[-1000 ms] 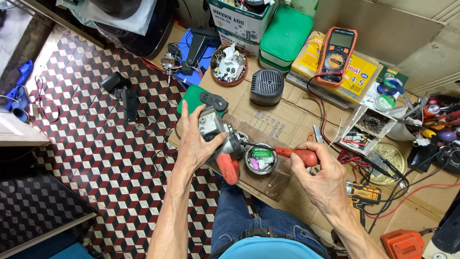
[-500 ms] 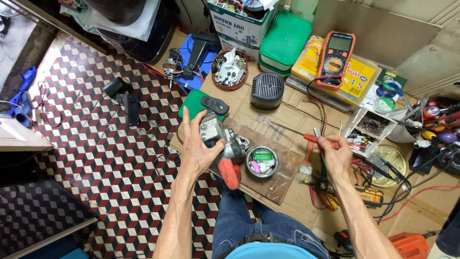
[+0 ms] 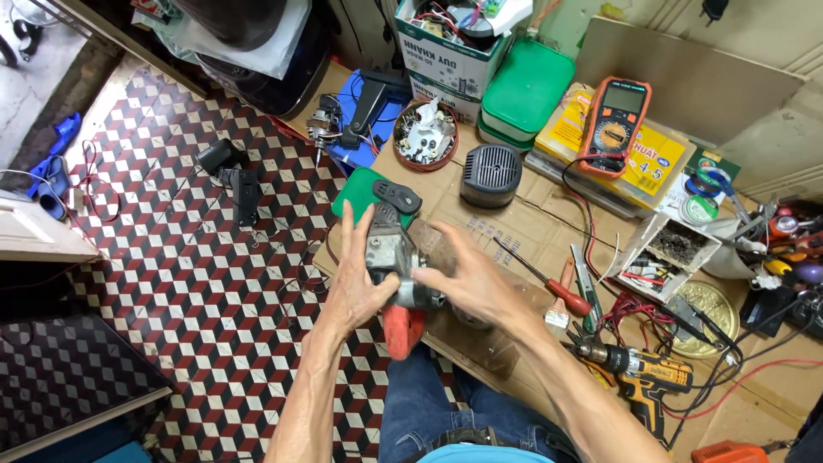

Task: The recorder is disassembling and repairing an electric hand planer at a workbench.

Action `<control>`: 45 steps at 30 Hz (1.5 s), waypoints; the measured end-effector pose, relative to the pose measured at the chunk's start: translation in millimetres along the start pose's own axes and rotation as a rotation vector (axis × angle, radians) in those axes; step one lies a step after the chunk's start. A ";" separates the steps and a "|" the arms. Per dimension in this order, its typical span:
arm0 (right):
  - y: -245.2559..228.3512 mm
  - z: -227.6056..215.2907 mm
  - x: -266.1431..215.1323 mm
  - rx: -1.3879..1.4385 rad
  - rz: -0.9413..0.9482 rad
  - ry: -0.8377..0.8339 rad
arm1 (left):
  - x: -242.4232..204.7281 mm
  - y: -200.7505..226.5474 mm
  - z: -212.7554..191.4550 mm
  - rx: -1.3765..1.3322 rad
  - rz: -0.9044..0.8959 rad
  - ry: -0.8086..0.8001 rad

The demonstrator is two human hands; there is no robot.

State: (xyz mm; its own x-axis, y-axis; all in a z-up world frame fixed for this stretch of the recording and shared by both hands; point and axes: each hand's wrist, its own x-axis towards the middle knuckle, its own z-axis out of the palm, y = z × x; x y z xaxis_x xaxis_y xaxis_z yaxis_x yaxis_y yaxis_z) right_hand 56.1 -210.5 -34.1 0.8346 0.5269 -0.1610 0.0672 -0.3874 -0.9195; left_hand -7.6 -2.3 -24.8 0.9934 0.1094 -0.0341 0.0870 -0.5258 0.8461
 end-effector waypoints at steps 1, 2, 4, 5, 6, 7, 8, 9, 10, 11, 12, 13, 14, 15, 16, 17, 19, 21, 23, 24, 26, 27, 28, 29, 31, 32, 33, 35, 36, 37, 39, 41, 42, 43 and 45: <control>-4.5 7.8 14.2 -0.004 -0.004 0.001 | 0.0 -7.6 1.1 -0.001 0.004 0.004; -9.1 15.7 27.8 -0.009 0.011 -0.054 | -0.7 -15.3 2.6 0.025 0.040 0.025; -13.3 27.9 47.8 -0.019 0.030 -0.117 | -2.1 -22.1 2.2 0.046 0.069 0.051; -12.9 32.2 54.1 -0.036 0.080 -0.141 | -2.9 -21.1 0.2 0.030 0.086 0.058; -12.7 37.6 59.7 -0.055 0.130 -0.170 | -5.5 -20.5 -2.0 0.013 0.099 0.068; -13.0 39.1 59.4 -0.063 0.134 -0.184 | -19.4 -16.4 -3.0 0.005 0.087 0.075; -13.6 38.9 61.8 -0.053 0.140 -0.175 | -30.2 -11.8 -3.8 -0.034 0.061 0.152; -14.4 37.8 64.5 -0.043 0.146 -0.166 | -40.3 -6.4 -4.3 -0.072 0.035 0.228; -15.6 38.3 67.0 -0.049 0.150 -0.164 | -60.4 -14.2 8.3 -0.080 0.035 0.227; -16.2 38.0 69.6 -0.014 0.154 -0.138 | -79.9 -21.5 21.6 -0.112 -0.141 0.338; -15.3 36.7 71.3 0.019 0.160 -0.113 | -100.0 -28.5 37.2 -0.146 -0.322 0.444; -13.5 36.0 75.0 0.011 0.166 -0.112 | -102.2 -31.1 46.5 -0.155 -0.325 0.441; -12.2 37.1 78.4 0.034 0.180 -0.079 | -105.4 -34.0 53.8 -0.147 -0.429 0.383; -10.8 38.1 81.4 0.058 0.194 -0.046 | -109.0 -36.6 61.3 -0.138 -0.533 0.324; -9.0 39.6 83.4 0.052 0.201 -0.042 | -105.8 -45.2 63.4 -0.144 -0.534 0.316; -7.2 40.8 84.9 0.066 0.216 0.002 | -102.8 -53.4 65.9 -0.169 -0.576 0.272; -2.0 38.8 91.1 0.073 0.229 0.050 | -92.3 -64.3 66.7 -0.201 -0.613 0.225; 5.1 38.1 97.8 0.149 0.263 0.136 | -83.0 -71.1 59.7 -0.272 -0.546 0.257; 17.8 31.9 98.7 0.210 0.318 0.196 | -73.5 -64.5 42.8 -0.258 -0.471 0.263; 25.6 28.0 98.5 0.273 0.370 0.251 | -68.3 -60.8 35.3 -0.242 -0.398 0.273; 32.8 18.4 87.3 0.350 0.428 0.321 | -57.6 -44.8 14.2 -0.203 -0.338 0.256; 36.1 14.0 79.2 0.424 0.479 0.384 | -53.1 -35.7 3.3 -0.167 -0.277 0.249; 30.9 8.2 68.9 0.432 0.481 0.409 | -45.9 -27.1 -2.0 -0.165 -0.262 0.227; 25.4 1.9 57.8 0.507 0.526 0.473 | -39.0 -17.4 -6.7 -0.132 -0.201 0.212; 21.8 -9.0 35.2 0.592 0.572 0.566 | -22.8 3.6 -14.2 -0.099 -0.124 0.171; 23.8 -12.3 22.9 0.620 0.630 0.628 | -14.8 14.4 -17.1 -0.080 -0.087 0.127; 26.1 -15.3 10.0 0.649 0.688 0.690 | -7.3 25.4 -19.1 -0.062 -0.049 0.083; 47.7 -21.4 -16.9 0.646 0.731 0.771 | 6.3 39.6 -12.4 -0.096 -0.019 -0.014; 58.5 -24.1 -29.8 0.634 0.769 0.814 | 13.0 47.2 -8.3 -0.124 -0.009 -0.079; 59.6 -27.9 -40.9 0.643 0.774 0.845 | 17.2 51.9 -1.8 -0.127 0.007 -0.108; 62.0 -30.7 -59.9 0.670 0.768 0.847 | 21.9 59.6 8.7 -0.105 -0.027 -0.205; 67.9 -34.0 -70.2 0.718 0.746 0.859 | 19.4 60.5 22.2 -0.065 0.018 -0.225; 70.7 -35.1 -74.4 0.762 0.722 0.851 | 17.7 61.0 28.1 -0.024 0.053 -0.228; 80.2 -33.0 -78.0 0.770 0.720 0.862 | 15.1 57.5 34.7 -0.020 0.061 -0.237; 99.6 -28.5 -81.6 0.918 0.631 0.859 | 10.7 49.4 46.5 0.022 0.246 -0.191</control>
State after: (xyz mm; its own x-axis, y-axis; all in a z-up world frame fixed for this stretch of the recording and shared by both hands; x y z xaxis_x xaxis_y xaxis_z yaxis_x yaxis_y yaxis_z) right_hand 10.3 -313.6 -102.4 0.6812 -0.2970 -0.6692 -0.5369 0.4188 -0.7324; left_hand 10.8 -66.4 -8.1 0.9807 -0.1828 0.0690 -0.1581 -0.5351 0.8298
